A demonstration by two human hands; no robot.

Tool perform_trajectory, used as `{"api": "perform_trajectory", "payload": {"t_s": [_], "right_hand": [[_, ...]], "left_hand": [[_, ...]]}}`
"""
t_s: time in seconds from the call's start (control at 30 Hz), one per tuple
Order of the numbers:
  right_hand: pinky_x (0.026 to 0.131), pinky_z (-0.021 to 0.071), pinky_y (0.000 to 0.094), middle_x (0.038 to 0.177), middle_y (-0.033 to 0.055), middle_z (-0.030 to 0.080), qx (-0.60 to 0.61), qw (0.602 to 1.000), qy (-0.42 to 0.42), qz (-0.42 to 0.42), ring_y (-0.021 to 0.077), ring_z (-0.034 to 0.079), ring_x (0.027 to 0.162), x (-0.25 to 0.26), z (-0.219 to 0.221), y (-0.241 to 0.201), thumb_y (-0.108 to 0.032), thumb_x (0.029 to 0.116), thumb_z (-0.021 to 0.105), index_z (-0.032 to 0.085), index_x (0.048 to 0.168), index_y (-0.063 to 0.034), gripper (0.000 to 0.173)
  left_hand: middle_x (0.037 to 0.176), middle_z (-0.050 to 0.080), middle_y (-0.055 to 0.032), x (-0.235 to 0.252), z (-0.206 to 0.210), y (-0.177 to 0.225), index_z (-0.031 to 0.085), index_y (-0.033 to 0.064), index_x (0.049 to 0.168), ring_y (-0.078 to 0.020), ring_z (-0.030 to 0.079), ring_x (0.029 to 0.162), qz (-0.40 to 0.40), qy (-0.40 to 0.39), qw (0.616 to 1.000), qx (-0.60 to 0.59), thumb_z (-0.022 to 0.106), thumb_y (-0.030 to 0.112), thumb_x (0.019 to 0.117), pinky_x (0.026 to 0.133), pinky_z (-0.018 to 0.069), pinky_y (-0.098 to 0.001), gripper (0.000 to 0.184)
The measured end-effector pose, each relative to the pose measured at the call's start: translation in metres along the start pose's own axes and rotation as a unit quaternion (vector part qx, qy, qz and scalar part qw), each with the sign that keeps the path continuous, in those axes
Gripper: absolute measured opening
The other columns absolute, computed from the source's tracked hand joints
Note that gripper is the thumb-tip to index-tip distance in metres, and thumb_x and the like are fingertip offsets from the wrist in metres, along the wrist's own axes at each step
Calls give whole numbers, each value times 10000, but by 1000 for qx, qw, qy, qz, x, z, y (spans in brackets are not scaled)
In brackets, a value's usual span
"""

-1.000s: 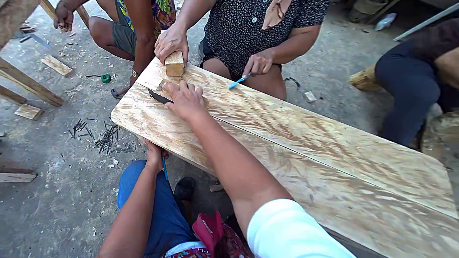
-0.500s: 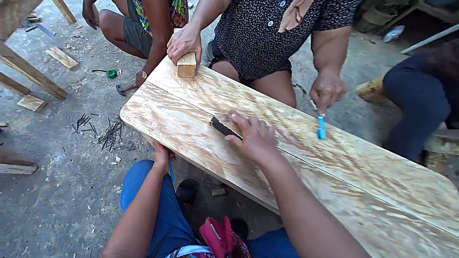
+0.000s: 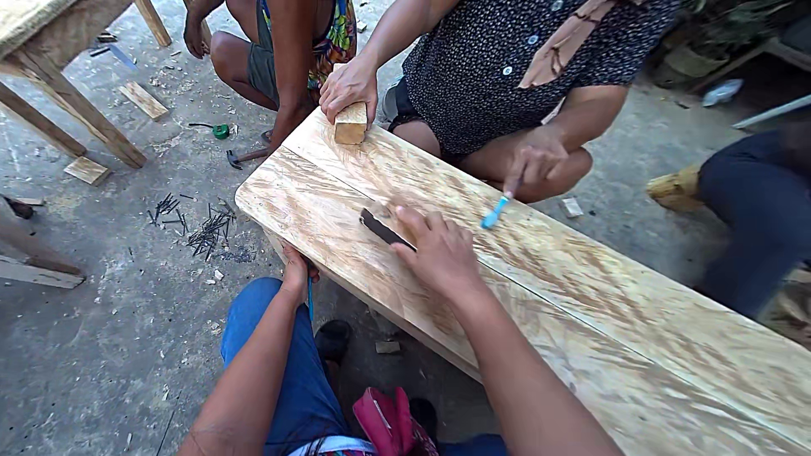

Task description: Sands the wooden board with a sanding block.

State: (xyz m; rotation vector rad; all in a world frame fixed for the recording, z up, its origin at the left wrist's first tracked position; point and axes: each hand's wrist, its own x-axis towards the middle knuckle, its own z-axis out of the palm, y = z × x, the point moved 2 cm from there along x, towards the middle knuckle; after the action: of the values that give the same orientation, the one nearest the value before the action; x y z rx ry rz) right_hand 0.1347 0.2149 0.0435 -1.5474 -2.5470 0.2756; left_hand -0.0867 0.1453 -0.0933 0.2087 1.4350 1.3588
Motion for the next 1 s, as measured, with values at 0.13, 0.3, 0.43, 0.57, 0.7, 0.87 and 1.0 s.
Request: {"api": "perform_trajectory", "payload": {"t_s": [0.13, 0.3, 0.43, 0.57, 0.7, 0.87, 1.0], "right_hand": [[858, 431, 724, 1211, 313, 626, -11, 998, 18, 51, 565, 587, 1094, -57, -9, 39, -454, 954, 695, 574, 1479, -185, 602], [978, 391, 682, 1298, 275, 591, 18, 996, -50, 72, 501, 545, 1203, 2, -9, -19, -447, 975, 688, 524, 1515, -204, 615], [998, 400, 686, 1352, 264, 586, 47, 998, -48, -13, 497, 527, 1260, 92, 8, -98, -422, 972, 694, 529, 1508, -250, 586], [1048, 367, 656, 1471, 223, 516, 38, 995, -82, -39, 455, 478, 1337, 131, 9, -131, -438, 1005, 640, 444, 1564, -319, 604], [1024, 405, 651, 1394, 215, 576, 33, 998, -51, -9, 448, 528, 1285, 71, 6, -80, -438, 990, 665, 477, 1539, -335, 589], [1036, 394, 666, 1381, 260, 576, 4, 988, -99, 118, 484, 531, 1282, -48, -18, 12, -490, 1001, 616, 433, 1575, -320, 626], [1032, 377, 676, 1415, 230, 560, -1, 984, -94, 149, 475, 525, 1278, -102, -23, 47, -523, 960, 661, 413, 1581, -363, 688]], "left_hand": [[556, 479, -23, 4, 1, 1, 504, 111, 982, -115, 421, 420, -6, -8, 1000, -19, -61, 662, 992, 408, 389, -243, 790], [589, 497, -32, 1, 2, 2, 495, 99, 992, -118, 415, 426, -8, -7, 1000, -18, -52, 625, 1015, 406, 380, -248, 759], [622, 519, -44, 1, 3, 2, 494, 98, 1050, -120, 422, 432, -4, 8, 1000, -17, -54, 612, 1021, 404, 384, -255, 752], [552, 462, -29, 2, 6, 3, 481, 95, 935, -128, 407, 408, -5, 15, 999, -28, -46, 635, 1016, 393, 379, -261, 759], [551, 473, -30, 3, 1, 1, 487, 96, 945, -130, 409, 407, -3, 4, 1000, -26, -53, 630, 1016, 389, 377, -261, 763], [528, 482, -18, 1, -1, -1, 493, 96, 979, -118, 406, 391, 14, -7, 1000, -14, -81, 642, 1001, 384, 379, -256, 792], [530, 473, -24, 0, 0, 2, 485, 106, 1013, -128, 402, 388, 43, -17, 999, -7, -105, 653, 984, 367, 371, -268, 805]]}}
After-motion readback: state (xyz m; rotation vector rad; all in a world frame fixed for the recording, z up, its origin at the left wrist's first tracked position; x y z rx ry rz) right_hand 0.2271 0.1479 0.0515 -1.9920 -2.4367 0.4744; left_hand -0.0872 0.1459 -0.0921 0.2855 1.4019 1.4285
